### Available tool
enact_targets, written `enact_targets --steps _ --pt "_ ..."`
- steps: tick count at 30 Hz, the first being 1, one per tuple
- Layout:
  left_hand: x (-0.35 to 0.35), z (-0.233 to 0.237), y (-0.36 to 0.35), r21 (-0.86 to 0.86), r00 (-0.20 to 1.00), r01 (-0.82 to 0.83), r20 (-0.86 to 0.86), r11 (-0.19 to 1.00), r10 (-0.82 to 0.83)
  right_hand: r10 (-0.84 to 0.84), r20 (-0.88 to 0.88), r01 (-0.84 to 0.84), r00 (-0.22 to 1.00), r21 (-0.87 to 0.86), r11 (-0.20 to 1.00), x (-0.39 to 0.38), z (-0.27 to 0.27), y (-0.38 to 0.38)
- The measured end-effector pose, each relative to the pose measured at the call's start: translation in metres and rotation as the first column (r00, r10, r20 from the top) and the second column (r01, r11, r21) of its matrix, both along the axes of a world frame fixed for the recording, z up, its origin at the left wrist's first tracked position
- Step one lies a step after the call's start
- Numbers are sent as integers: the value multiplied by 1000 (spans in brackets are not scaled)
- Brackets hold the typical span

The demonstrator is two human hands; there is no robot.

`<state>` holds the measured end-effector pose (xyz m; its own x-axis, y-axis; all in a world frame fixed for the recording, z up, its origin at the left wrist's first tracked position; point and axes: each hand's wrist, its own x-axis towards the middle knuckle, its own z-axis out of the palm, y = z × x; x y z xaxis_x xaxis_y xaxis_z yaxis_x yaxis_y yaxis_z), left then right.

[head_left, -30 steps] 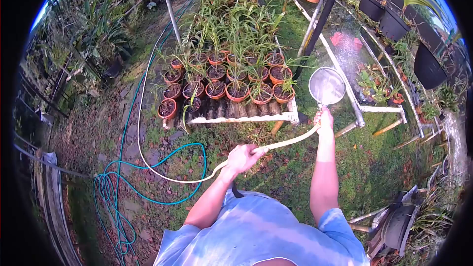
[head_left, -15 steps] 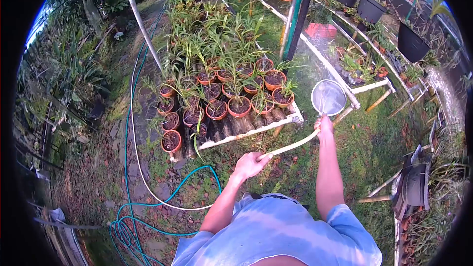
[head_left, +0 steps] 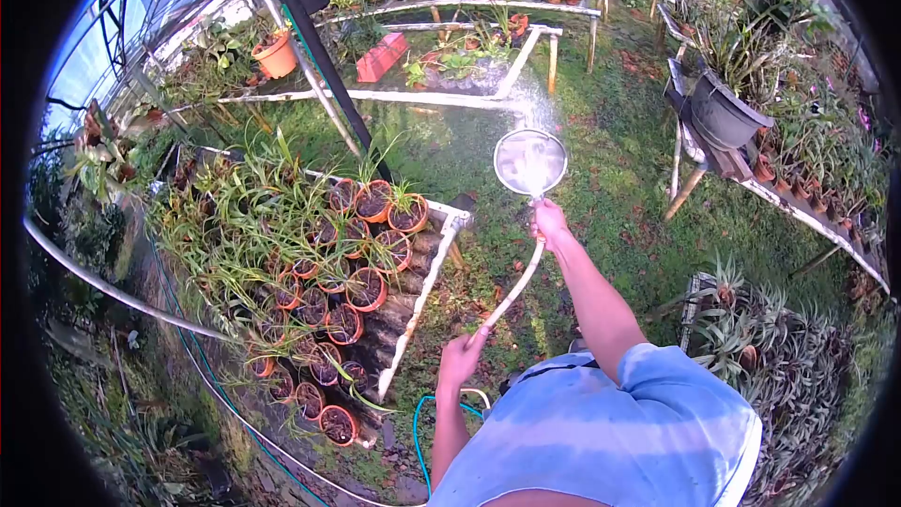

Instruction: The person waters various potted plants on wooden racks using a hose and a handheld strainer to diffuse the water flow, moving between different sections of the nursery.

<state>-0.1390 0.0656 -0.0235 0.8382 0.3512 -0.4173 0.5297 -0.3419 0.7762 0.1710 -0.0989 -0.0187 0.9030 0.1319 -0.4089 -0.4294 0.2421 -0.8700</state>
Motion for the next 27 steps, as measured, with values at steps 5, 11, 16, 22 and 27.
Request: enact_targets --steps 5,11,16,22,27 --pt "12 12 -14 -70 998 46 36 996 -44 47 98 -51 994 34 998 17 21 -1" --pt "22 18 -26 6 993 74 90 997 -74 199 100 -197 975 -25 980 20 54 -11" --pt "35 23 -42 -143 995 89 51 986 -82 8 44 -11 999 63 998 32 28 -24" --pt "72 28 -72 -188 986 154 -31 970 -163 20 -3 -20 1000 71 997 50 11 -66" --pt "112 15 -103 -110 970 241 6 964 -242 120 -19 -118 993 83 990 90 -4 -113"
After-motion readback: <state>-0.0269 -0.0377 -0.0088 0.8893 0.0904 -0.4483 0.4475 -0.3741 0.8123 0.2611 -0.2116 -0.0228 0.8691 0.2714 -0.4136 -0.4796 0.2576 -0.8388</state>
